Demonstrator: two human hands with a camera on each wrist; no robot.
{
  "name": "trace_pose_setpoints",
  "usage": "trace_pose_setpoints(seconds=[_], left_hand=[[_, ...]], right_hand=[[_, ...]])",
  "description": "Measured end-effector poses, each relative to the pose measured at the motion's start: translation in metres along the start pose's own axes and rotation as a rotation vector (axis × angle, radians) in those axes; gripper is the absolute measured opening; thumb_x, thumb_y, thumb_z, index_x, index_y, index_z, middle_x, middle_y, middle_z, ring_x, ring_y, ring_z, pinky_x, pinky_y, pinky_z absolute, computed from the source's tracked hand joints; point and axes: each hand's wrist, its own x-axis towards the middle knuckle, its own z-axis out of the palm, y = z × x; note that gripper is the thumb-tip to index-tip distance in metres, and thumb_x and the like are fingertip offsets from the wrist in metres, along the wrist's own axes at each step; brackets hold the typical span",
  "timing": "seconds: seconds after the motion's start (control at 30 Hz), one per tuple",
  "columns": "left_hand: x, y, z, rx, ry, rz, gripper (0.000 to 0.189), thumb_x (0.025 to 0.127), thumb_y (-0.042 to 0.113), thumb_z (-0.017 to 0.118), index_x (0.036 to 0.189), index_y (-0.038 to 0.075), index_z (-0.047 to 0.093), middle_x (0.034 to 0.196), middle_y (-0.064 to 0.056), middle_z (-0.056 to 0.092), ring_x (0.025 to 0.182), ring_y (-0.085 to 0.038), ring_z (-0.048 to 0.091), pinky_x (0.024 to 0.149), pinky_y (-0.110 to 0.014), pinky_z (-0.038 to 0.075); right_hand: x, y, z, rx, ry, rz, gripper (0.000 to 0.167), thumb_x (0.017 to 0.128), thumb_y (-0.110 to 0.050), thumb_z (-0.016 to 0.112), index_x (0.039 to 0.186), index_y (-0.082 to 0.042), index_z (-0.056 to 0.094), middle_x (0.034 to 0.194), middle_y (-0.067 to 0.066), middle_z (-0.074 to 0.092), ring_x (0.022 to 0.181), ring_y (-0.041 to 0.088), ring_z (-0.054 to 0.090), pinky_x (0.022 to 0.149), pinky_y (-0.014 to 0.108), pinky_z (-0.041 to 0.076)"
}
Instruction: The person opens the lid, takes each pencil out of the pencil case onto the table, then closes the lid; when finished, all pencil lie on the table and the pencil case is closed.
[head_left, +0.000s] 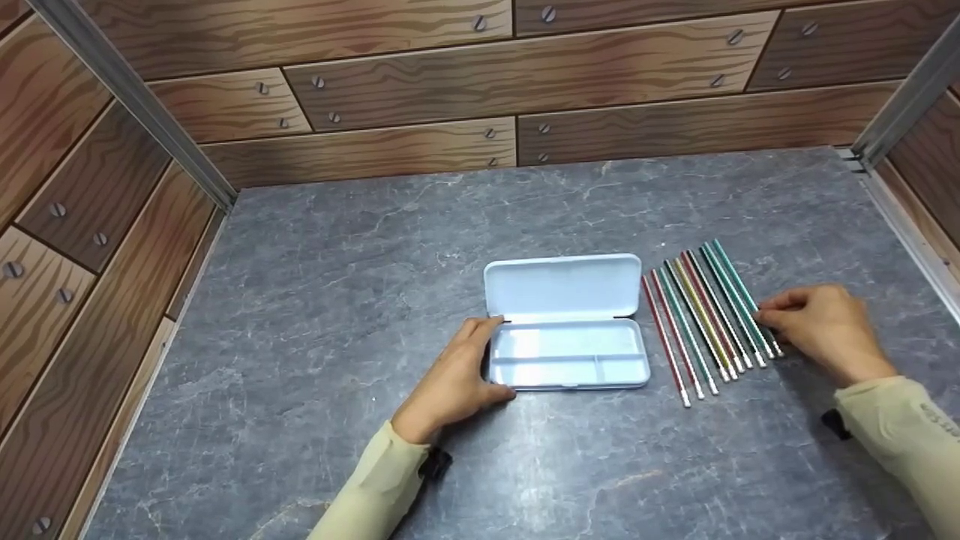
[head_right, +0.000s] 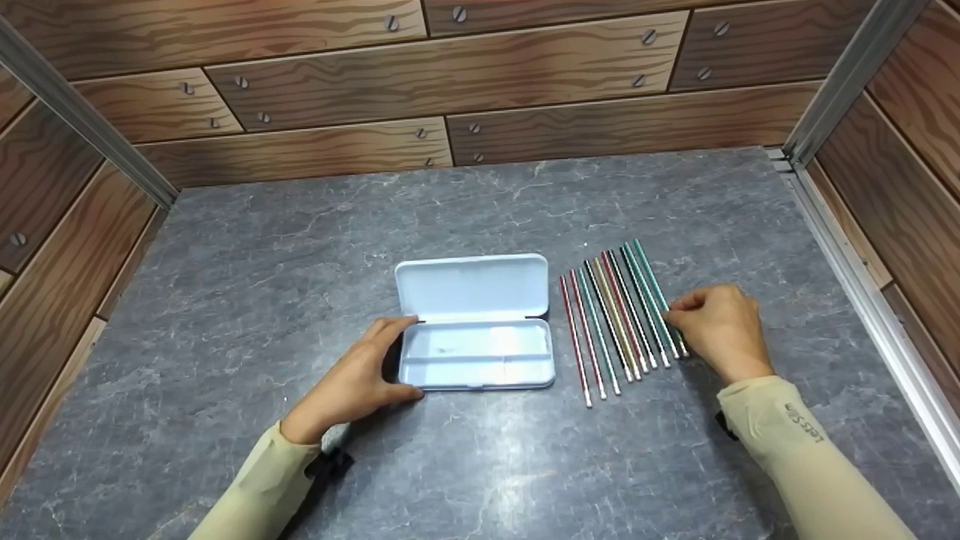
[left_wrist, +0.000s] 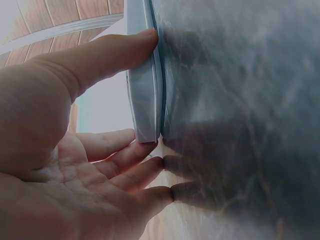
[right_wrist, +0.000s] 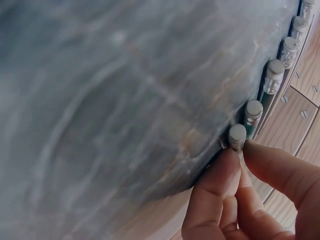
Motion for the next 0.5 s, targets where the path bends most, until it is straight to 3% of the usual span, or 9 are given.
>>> trace_pose_setpoints(seconds=[0.2,0.37,0.5], left_hand=[[0.0,0.0,0.0,-0.005,-0.007,-0.011,0.102,0.083,0.011,0.097,0.169,0.001,0.044,0.163,-0.017,0.054,0.151,-0.035,0.056,0.131,-0.052,0.047],[0.0,0.0,0.0,0.0,0.004,-0.004,0.101,0.082,0.011,0.098,0.168,0.0,0.045,0.162,-0.018,0.055,0.15,-0.035,0.057,0.131,-0.052,0.047],[0.001,0.001,0.001,0.001,0.017,0.005,0.101,0.081,0.01,0.098,0.167,0.0,0.045,0.162,-0.017,0.055,0.15,-0.036,0.057,0.13,-0.052,0.048]], right_hand=[[-0.003,-0.009,0.001,0.05,0.023,-0.002,0.038,0.104,-0.026,0.077,0.122,0.008,0.08,0.088,0.008,0.084,0.071,0.006,0.068,0.061,0.022,0.049],[0.0,-0.031,0.007,0.123,0.091,-0.054,0.034,0.105,-0.024,0.077,0.123,0.004,0.081,0.095,0.011,0.086,0.067,-0.004,0.067,0.06,0.018,0.053],[0.005,-0.055,0.017,0.225,0.095,-0.091,0.036,0.105,-0.029,0.079,0.126,0.0,0.082,0.091,-0.004,0.084,0.069,-0.005,0.068,0.062,0.018,0.057]])
